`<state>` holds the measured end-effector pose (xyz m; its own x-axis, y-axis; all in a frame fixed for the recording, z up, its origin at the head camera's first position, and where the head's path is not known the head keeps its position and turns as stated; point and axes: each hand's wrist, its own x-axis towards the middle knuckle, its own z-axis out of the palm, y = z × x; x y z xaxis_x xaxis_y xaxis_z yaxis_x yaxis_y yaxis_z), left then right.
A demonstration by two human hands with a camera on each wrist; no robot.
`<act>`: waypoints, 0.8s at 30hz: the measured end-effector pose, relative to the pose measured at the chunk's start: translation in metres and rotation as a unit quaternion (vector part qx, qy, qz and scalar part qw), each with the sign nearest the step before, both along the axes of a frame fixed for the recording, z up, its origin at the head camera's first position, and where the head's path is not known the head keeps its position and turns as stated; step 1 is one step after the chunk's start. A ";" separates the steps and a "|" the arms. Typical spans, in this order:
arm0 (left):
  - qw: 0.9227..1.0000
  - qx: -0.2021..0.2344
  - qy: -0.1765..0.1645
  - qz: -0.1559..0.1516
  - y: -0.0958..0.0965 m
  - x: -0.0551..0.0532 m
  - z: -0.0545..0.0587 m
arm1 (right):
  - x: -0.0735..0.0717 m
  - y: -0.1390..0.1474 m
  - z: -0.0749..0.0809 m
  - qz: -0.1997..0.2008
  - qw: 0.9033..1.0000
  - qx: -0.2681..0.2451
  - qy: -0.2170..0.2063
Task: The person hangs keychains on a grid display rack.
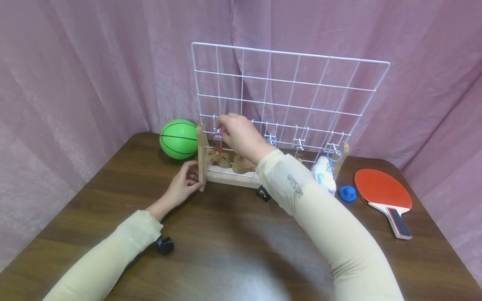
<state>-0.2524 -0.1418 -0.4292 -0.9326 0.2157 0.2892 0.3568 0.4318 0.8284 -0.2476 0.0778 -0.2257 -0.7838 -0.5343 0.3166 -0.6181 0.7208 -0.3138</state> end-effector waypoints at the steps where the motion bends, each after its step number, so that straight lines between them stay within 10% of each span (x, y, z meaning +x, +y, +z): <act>1: 1.000 0.000 0.000 0.000 0.001 0.000 0.000 | 0.001 0.001 0.001 0.000 1.000 -0.003 0.002; 24: 0.997 0.010 0.042 0.058 -0.018 0.008 0.017 | 0.028 0.027 0.001 0.033 0.999 -0.037 0.013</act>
